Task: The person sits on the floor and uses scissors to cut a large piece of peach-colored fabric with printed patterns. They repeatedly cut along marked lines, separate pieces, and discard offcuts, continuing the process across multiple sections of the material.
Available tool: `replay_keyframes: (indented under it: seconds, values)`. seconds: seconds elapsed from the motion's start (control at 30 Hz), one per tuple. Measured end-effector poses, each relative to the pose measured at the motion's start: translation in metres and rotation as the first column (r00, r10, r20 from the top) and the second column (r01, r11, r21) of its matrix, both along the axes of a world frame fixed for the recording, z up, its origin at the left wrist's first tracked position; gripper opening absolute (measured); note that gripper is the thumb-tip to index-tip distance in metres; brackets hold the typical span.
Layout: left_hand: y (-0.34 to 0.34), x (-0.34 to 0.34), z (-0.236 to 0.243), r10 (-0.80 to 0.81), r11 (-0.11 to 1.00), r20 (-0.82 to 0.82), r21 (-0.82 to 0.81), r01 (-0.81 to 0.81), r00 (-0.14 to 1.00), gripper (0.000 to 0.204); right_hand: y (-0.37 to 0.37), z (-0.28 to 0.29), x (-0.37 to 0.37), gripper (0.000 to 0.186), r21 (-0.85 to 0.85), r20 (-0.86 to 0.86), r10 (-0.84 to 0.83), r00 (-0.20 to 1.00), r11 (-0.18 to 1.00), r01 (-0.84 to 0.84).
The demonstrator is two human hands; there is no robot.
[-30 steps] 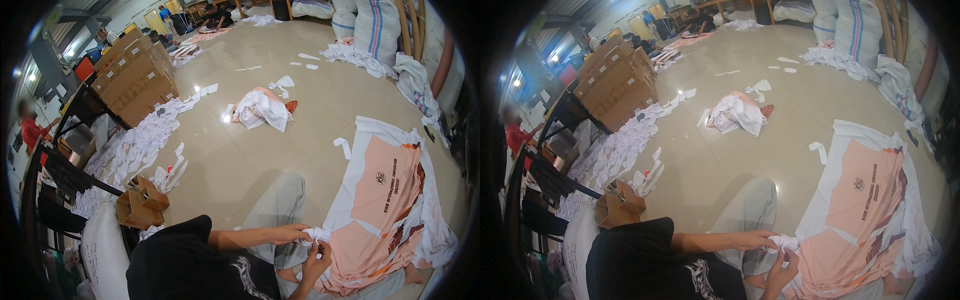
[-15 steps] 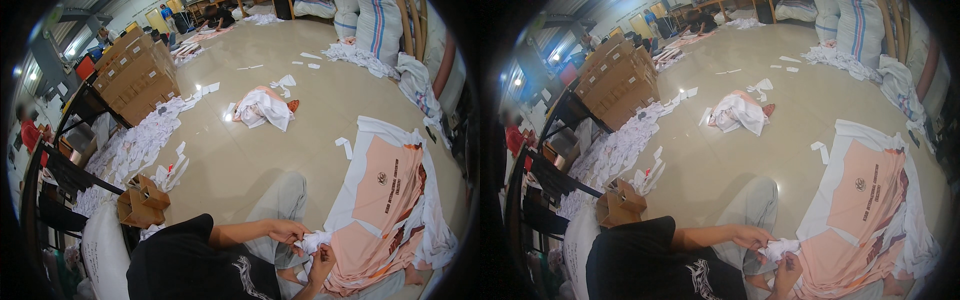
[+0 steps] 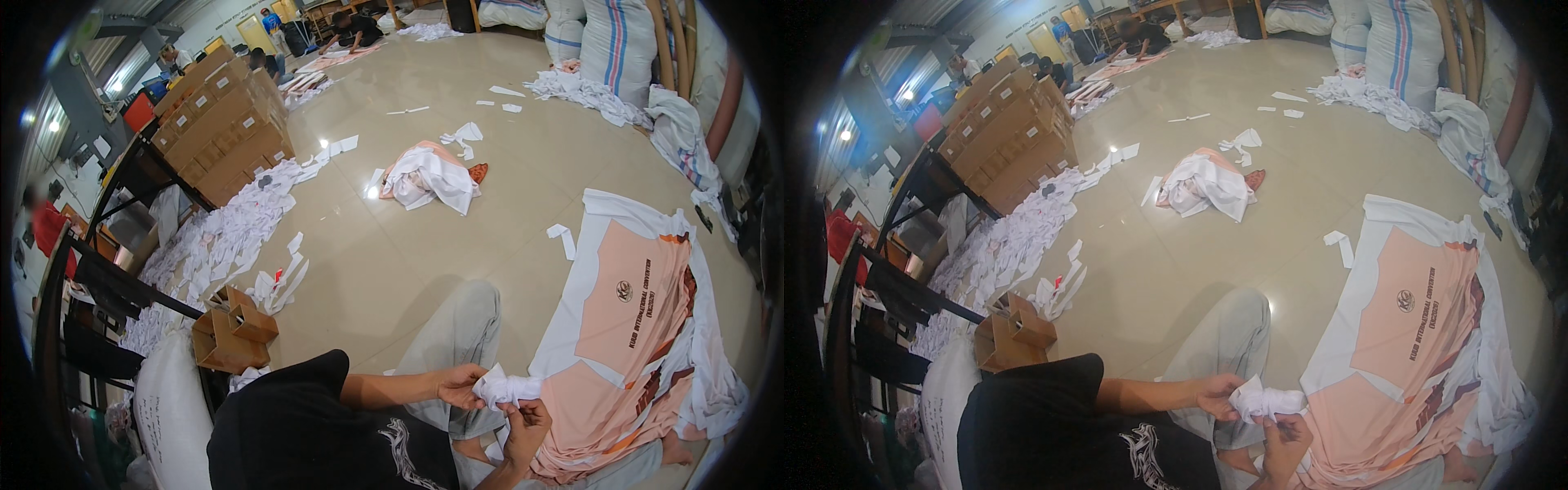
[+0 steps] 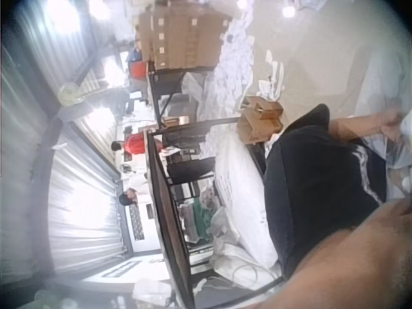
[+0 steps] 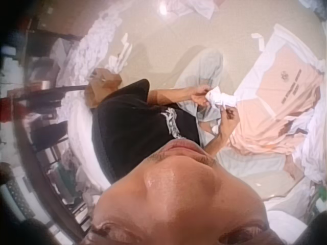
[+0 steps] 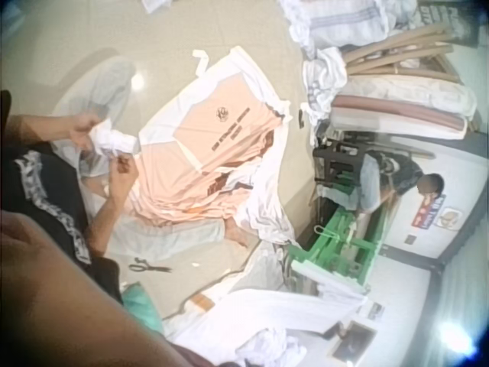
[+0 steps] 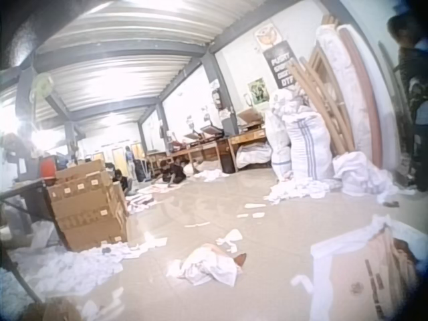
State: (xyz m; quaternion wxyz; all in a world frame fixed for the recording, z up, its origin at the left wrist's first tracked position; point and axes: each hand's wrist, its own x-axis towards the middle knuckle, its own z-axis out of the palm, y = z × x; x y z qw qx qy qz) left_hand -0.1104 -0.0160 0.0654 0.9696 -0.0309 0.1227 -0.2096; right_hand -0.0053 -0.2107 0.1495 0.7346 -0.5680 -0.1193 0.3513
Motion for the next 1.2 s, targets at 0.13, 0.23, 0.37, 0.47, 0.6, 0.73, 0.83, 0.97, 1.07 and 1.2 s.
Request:
replay_keyframes:
  seconds: [0.13, 0.23, 0.37, 0.47, 0.6, 0.73, 0.83, 0.97, 1.07, 1.2]
  values:
    - [-0.001, 0.007, 0.014, 0.010, 0.944, 0.137, 0.325, -0.055, 0.991, 0.046, -0.002, -0.005, -0.001, 0.013, -0.084, 0.120, -0.041, 0.992, 0.995, 0.051]
    - [0.002, 0.014, 0.037, -0.087, 0.840, 0.221, 0.541, -0.048, 0.971, 0.035, -0.001, -0.003, -0.002, 0.013, -0.103, 0.251, -0.052, 0.967, 0.991, 0.080]
    - [0.000, 0.019, 0.061, -0.075, 0.823, 0.187, 0.566, -0.045, 0.979, 0.039, 0.003, 0.007, -0.002, 0.015, -0.129, 0.432, -0.005, 0.902, 0.989, 0.067]
    - [-0.003, 0.022, 0.074, -0.088, 0.762, 0.202, 0.645, -0.065, 0.975, 0.042, 0.003, 0.009, -0.004, 0.016, -0.184, 0.501, 0.005, 0.866, 0.978, 0.101]
    - [-0.008, 0.022, 0.080, -0.066, 0.605, 0.198, 0.787, -0.119, 0.978, 0.031, 0.000, 0.013, 0.000, 0.014, -0.239, 0.566, 0.071, 0.821, 0.968, 0.082]
    - [-0.014, 0.029, 0.077, -0.036, 0.379, 0.172, 0.914, -0.145, 0.985, 0.017, 0.003, 0.009, 0.002, 0.014, -0.259, 0.761, 0.118, 0.638, 0.957, 0.131]
    - [-0.018, 0.026, 0.082, -0.007, 0.259, 0.158, 0.954, -0.151, 0.987, 0.015, 0.000, 0.013, 0.006, 0.012, -0.320, 0.836, 0.200, 0.512, 0.934, 0.157]
    - [-0.025, 0.025, 0.083, 0.091, 0.242, 0.217, 0.942, -0.233, 0.972, 0.015, -0.015, -0.007, 0.018, 0.008, -0.234, 0.623, 0.062, 0.780, 0.966, 0.110]
    - [-0.018, 0.018, 0.066, -0.090, 0.226, 0.223, 0.954, -0.198, 0.971, 0.019, -0.014, -0.023, 0.016, 0.020, -0.114, 0.073, -0.043, 0.996, 0.992, 0.051]
    - [-0.033, 0.016, 0.064, -0.223, 0.256, 0.265, 0.945, -0.206, 0.938, 0.025, 0.004, -0.030, 0.004, 0.025, 0.050, -0.136, -0.154, 0.979, 0.985, 0.162]
